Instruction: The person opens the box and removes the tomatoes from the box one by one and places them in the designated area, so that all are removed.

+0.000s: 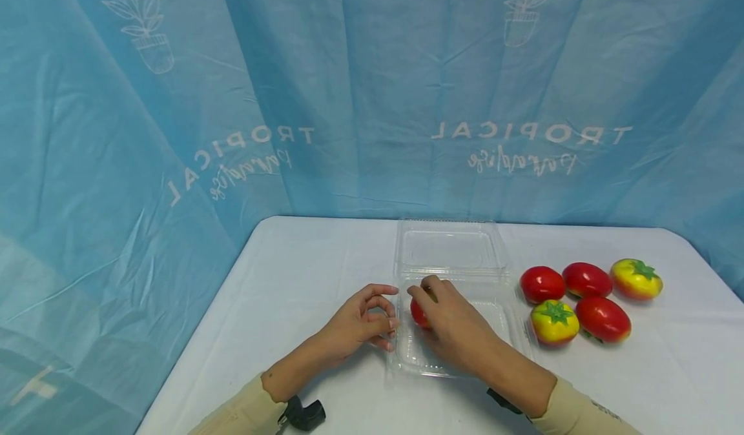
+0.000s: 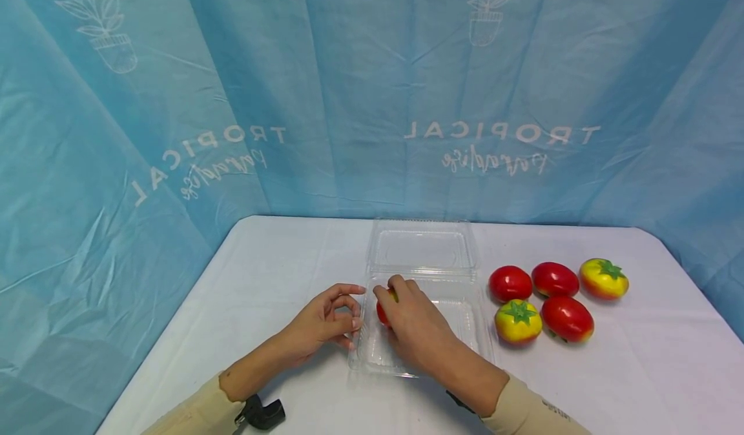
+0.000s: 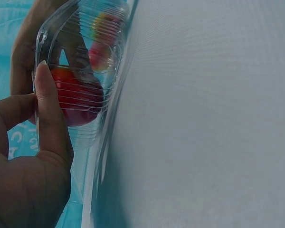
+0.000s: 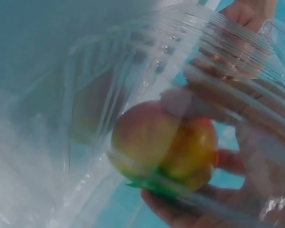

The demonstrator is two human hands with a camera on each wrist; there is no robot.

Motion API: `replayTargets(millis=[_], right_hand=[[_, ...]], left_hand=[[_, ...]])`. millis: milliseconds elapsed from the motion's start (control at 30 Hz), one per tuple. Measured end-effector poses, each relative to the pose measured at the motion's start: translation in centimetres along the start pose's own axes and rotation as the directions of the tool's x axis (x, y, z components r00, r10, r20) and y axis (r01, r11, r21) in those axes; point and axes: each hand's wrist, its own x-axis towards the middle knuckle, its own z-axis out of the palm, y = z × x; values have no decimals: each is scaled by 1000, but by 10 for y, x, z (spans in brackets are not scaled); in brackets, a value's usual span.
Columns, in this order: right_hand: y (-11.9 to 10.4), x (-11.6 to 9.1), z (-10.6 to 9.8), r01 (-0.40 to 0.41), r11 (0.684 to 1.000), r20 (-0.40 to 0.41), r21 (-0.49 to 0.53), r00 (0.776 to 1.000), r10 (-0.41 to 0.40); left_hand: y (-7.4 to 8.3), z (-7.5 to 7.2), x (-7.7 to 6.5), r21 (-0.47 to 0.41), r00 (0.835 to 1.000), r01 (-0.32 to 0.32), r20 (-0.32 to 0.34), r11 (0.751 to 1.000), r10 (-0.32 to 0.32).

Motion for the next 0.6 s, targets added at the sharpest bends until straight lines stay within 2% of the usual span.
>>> replayTargets(millis=[367,600], right_hand=[[-3,-3,-2,-31,999,26,8,999,31],[-6,-6,-6,-34,999,-13,11,999,34]], left_hand=[[2,1,0,2,1000,-8,7,1000,8],[1,1,0,11,1000,-12,6,1000,12]])
